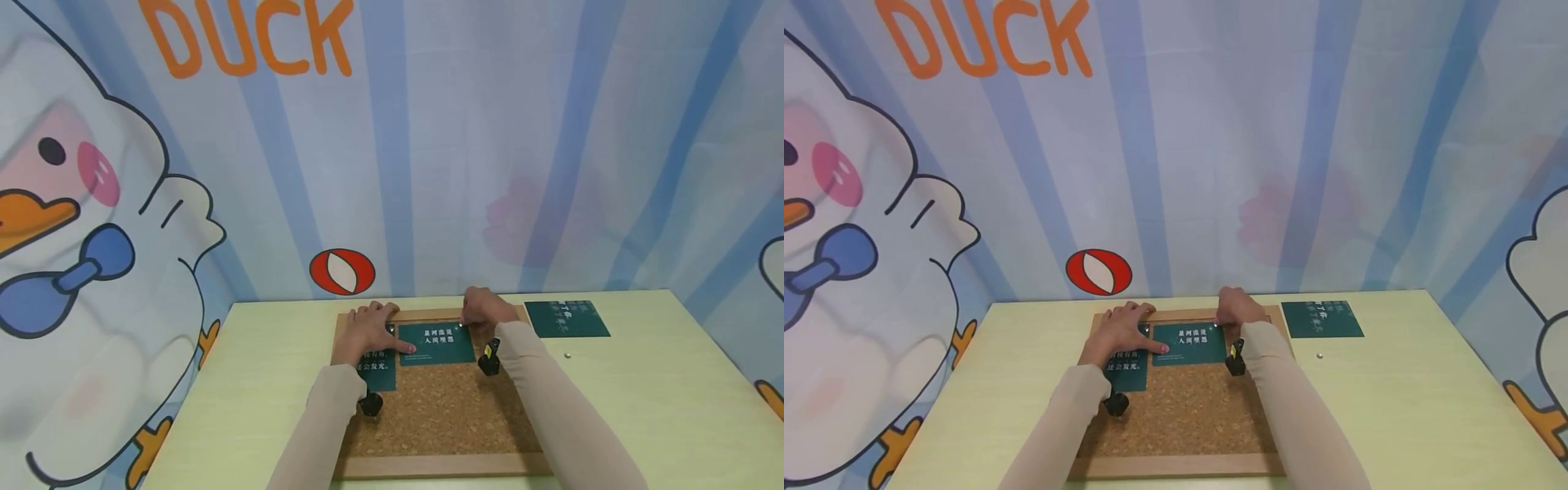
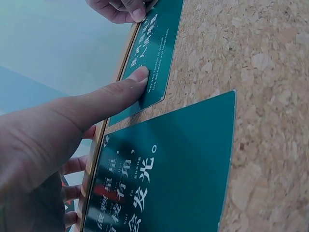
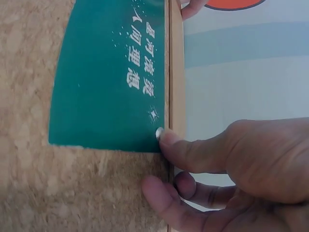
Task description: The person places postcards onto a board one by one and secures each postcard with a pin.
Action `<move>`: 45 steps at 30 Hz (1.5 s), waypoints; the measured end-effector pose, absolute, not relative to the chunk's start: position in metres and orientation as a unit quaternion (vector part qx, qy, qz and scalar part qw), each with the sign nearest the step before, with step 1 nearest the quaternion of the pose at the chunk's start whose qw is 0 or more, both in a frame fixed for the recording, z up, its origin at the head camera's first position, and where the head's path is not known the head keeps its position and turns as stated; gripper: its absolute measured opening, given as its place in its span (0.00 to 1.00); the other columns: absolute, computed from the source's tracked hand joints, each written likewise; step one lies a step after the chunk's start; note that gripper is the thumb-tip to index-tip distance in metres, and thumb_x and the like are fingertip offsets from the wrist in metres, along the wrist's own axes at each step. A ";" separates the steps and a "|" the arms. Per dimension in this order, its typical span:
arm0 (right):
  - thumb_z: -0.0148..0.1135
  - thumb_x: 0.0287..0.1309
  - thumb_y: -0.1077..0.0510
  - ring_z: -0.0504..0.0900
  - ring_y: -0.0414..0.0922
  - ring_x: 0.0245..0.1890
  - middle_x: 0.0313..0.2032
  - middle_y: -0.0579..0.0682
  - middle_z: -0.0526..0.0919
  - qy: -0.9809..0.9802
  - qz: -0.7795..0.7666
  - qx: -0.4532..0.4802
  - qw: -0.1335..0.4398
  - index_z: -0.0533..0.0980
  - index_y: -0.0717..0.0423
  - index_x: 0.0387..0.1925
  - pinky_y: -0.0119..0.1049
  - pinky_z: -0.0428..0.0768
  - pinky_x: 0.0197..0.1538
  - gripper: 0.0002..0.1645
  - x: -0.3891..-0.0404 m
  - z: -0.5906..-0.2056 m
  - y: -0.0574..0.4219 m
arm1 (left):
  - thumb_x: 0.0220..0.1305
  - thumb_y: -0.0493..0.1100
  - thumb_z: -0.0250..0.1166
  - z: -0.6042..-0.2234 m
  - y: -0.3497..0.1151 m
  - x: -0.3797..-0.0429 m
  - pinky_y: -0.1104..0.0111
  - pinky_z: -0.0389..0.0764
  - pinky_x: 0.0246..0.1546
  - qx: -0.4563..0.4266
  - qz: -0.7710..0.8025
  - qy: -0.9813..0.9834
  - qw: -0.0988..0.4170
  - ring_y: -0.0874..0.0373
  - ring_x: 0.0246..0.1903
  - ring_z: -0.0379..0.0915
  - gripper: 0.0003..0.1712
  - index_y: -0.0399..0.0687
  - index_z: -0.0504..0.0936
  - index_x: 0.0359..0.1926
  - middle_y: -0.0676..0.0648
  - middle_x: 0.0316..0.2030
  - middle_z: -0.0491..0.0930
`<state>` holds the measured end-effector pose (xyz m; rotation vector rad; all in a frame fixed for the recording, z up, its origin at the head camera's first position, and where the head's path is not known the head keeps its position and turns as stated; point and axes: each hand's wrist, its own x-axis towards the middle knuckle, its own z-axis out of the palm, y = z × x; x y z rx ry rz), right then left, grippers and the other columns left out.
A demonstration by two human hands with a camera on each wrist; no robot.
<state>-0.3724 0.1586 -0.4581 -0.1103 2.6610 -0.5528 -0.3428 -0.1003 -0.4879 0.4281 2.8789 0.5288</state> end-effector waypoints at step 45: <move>0.78 0.59 0.51 0.82 0.54 0.52 0.52 0.56 0.83 0.954 -0.145 -0.260 0.042 0.84 0.59 0.54 0.52 0.79 0.58 0.26 -0.310 -0.478 0.169 | 0.50 0.69 0.79 -0.490 -0.100 -0.342 0.40 0.50 0.74 0.148 0.184 0.968 0.087 0.39 0.68 0.61 0.53 0.56 0.71 0.74 0.41 0.69 0.69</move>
